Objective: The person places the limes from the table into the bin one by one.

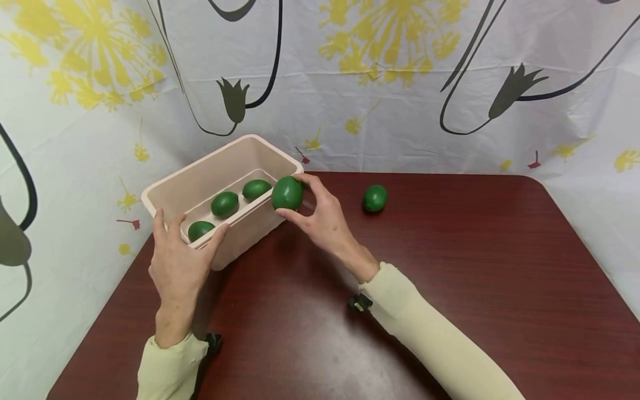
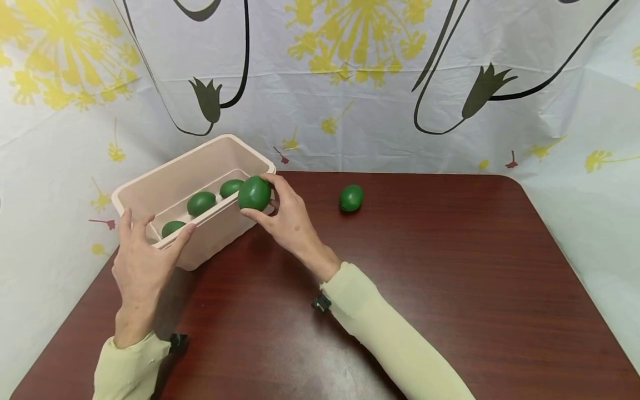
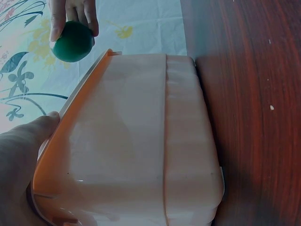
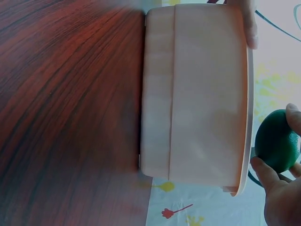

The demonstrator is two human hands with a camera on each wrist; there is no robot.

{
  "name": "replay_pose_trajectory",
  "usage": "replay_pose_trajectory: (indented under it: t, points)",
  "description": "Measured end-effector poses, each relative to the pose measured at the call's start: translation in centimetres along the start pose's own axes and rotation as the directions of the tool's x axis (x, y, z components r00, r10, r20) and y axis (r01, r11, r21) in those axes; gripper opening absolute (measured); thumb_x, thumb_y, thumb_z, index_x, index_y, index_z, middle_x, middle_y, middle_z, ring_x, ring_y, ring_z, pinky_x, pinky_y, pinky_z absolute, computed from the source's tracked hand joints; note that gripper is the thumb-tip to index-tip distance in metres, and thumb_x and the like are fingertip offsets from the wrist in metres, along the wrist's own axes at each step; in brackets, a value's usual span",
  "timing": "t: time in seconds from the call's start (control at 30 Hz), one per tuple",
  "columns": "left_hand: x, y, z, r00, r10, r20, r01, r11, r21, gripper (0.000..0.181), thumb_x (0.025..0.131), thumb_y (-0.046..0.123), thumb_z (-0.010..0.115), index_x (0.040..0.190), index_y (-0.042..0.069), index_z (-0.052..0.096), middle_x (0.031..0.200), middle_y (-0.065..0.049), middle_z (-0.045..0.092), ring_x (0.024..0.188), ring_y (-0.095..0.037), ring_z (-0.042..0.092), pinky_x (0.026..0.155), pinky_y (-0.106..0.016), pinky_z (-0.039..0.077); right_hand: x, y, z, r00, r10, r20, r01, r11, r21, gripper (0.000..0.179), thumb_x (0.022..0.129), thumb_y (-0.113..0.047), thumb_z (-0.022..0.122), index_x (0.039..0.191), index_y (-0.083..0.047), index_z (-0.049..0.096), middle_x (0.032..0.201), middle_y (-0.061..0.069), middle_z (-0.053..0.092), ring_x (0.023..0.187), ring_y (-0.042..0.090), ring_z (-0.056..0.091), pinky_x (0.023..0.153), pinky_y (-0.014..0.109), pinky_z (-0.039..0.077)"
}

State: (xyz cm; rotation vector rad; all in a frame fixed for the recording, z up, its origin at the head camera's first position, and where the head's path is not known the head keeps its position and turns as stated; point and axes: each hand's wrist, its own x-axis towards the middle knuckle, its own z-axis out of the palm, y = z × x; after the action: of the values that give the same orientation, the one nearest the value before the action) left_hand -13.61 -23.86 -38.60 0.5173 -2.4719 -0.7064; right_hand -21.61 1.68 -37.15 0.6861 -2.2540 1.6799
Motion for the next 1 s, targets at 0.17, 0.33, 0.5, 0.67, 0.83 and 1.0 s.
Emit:
replay_pose_trajectory:
  t: [0.17, 0.33, 0.5, 0.67, 0.83, 1.0]
  points:
    - [0.0, 0.0, 0.1, 1.000, 0.002, -0.001, -0.002, 1.000, 0.000, 0.090, 0.080, 0.073, 0.074, 0.148, 0.017, 0.057, 0.173, -0.004, 0.029, 0.124, -0.054, 0.060, 0.086, -0.077, 0.047, 0.2, 0.0, 0.2, 1.000, 0.007, -0.005, -0.007, 0.999, 0.036, 0.070, 0.083, -0.019, 0.089, 0.142, -0.011, 0.054, 0.137, 0.008, 0.062, 0.122, 0.018, 0.068, 0.100, 0.027, 0.057]
    - [0.0, 0.0, 0.1, 1.000, -0.003, 0.002, 0.003, 1.000, 0.001, 0.090, 0.079, 0.074, 0.074, 0.148, 0.017, 0.057, 0.173, -0.004, 0.028, 0.124, -0.054, 0.060, 0.087, -0.077, 0.047, 0.3, 0.0, 0.5, 1.000, 0.009, -0.022, -0.008, 0.999, 0.047, 0.069, 0.083, -0.020, 0.089, 0.141, -0.012, 0.054, 0.137, 0.007, 0.063, 0.120, 0.019, 0.068, 0.099, 0.028, 0.058]
    - [0.1, 0.0, 0.0, 1.000, -0.005, 0.005, 0.005, 1.000, 0.006, 0.090, 0.080, 0.073, 0.073, 0.148, 0.017, 0.056, 0.173, -0.004, 0.028, 0.125, -0.054, 0.060, 0.087, -0.077, 0.047, 0.6, 0.0, 0.8, 1.000, 0.008, -0.019, -0.007, 0.997, 0.079, 0.068, 0.083, -0.019, 0.088, 0.141, -0.011, 0.053, 0.137, 0.008, 0.062, 0.118, 0.022, 0.071, 0.097, 0.024, 0.058]
    - [0.0, 0.0, -0.1, 1.000, -0.002, 0.005, 0.002, 1.000, 0.007, 0.090, 0.080, 0.073, 0.073, 0.148, 0.016, 0.056, 0.173, -0.005, 0.028, 0.125, -0.054, 0.060, 0.087, -0.077, 0.047, 0.8, 0.0, 1.2, 1.000, 0.002, -0.002, -0.002, 0.993, 0.119, 0.068, 0.084, -0.018, 0.087, 0.142, -0.011, 0.052, 0.138, 0.009, 0.061, 0.121, 0.023, 0.069, 0.099, 0.024, 0.057]
    - [0.0, 0.0, 0.0, 1.000, 0.002, 0.000, -0.002, 1.000, 0.004, 0.090, 0.080, 0.072, 0.073, 0.148, 0.015, 0.056, 0.172, -0.005, 0.029, 0.125, -0.054, 0.060, 0.086, -0.077, 0.047, 0.8, 0.1, 1.5, 1.000, -0.003, -0.004, 0.004, 0.995, 0.096, 0.068, 0.085, -0.021, 0.087, 0.143, -0.013, 0.052, 0.138, 0.007, 0.061, 0.128, 0.018, 0.065, 0.102, 0.022, 0.055]
    - [0.0, 0.0, 0.0, 1.000, 0.005, -0.003, -0.005, 1.000, 0.003, 0.090, 0.080, 0.072, 0.074, 0.148, 0.016, 0.056, 0.172, -0.006, 0.030, 0.124, -0.054, 0.060, 0.086, -0.077, 0.047, 0.9, 0.1, 1.7, 1.000, 0.001, 0.001, -0.001, 0.996, 0.086, 0.068, 0.087, -0.023, 0.086, 0.144, -0.013, 0.051, 0.140, 0.006, 0.059, 0.131, 0.017, 0.063, 0.105, 0.024, 0.054]
